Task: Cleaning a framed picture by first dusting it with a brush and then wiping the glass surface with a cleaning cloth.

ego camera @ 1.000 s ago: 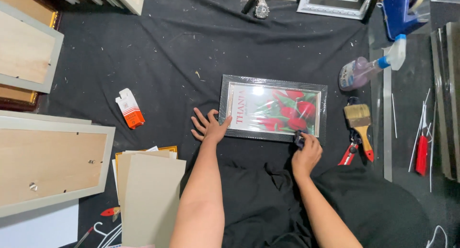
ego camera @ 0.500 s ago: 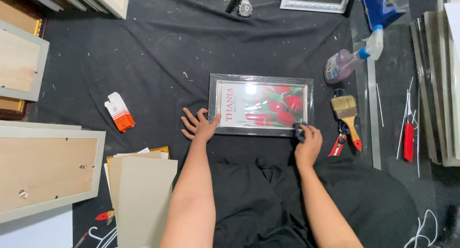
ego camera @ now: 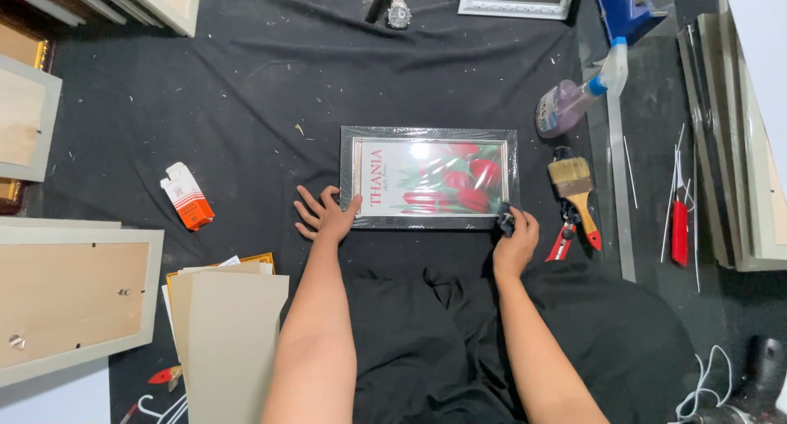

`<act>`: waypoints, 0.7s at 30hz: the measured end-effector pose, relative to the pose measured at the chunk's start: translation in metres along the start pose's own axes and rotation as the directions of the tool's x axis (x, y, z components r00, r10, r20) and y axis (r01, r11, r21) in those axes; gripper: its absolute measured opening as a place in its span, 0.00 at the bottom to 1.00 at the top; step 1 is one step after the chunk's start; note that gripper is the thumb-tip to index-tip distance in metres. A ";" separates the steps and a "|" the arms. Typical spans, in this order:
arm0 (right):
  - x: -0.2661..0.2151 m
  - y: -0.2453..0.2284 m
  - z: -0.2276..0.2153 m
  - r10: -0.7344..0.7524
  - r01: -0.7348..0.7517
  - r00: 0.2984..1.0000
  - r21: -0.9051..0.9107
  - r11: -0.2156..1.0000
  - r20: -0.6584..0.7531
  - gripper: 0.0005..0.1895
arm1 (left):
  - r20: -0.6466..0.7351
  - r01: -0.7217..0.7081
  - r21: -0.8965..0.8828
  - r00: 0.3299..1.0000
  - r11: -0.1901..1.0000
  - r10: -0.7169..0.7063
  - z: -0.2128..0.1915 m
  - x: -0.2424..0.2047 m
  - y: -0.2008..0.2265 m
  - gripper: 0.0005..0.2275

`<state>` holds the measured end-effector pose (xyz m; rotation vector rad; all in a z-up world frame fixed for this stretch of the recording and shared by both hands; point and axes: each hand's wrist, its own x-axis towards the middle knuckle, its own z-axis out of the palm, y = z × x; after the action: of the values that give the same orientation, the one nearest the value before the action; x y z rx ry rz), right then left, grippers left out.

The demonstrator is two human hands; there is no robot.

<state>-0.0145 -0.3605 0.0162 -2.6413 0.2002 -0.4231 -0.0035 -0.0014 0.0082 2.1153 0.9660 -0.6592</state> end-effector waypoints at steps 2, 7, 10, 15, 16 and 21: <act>0.003 0.008 0.003 0.146 -0.147 0.989 0.005 0.989 0.023 0.30 | -0.002 -0.001 -0.004 1.000 1.000 0.001 0.001 -0.002 -0.001 0.28; 0.022 -0.007 0.007 0.130 -0.130 0.991 -0.002 0.991 -0.015 0.25 | 0.006 0.008 0.012 1.000 1.000 -0.008 0.000 0.000 0.000 0.29; 0.048 -0.003 0.019 0.109 -0.109 0.994 0.015 0.994 -0.002 0.24 | 0.014 0.010 0.019 1.000 1.000 -0.010 -0.002 -0.003 0.001 0.29; 0.109 -0.009 0.033 0.003 -0.004 1.000 0.010 1.000 0.024 0.23 | 0.027 0.005 -0.001 1.000 1.000 -0.005 -0.006 -0.006 0.004 0.30; 0.121 -0.011 0.036 -0.016 0.016 0.999 0.012 1.000 0.030 0.22 | 0.029 0.003 -0.009 1.000 1.000 -0.003 -0.006 -0.008 0.004 0.29; 0.127 -0.004 0.044 -0.042 0.042 0.999 0.016 0.999 0.027 0.25 | 0.023 0.013 -0.011 1.000 1.000 -0.013 -0.005 -0.008 0.002 0.29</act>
<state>0.1202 -0.3652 0.0141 -2.6390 0.1327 -0.4001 -0.0057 -0.0020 0.0176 2.0893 0.9690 -0.6818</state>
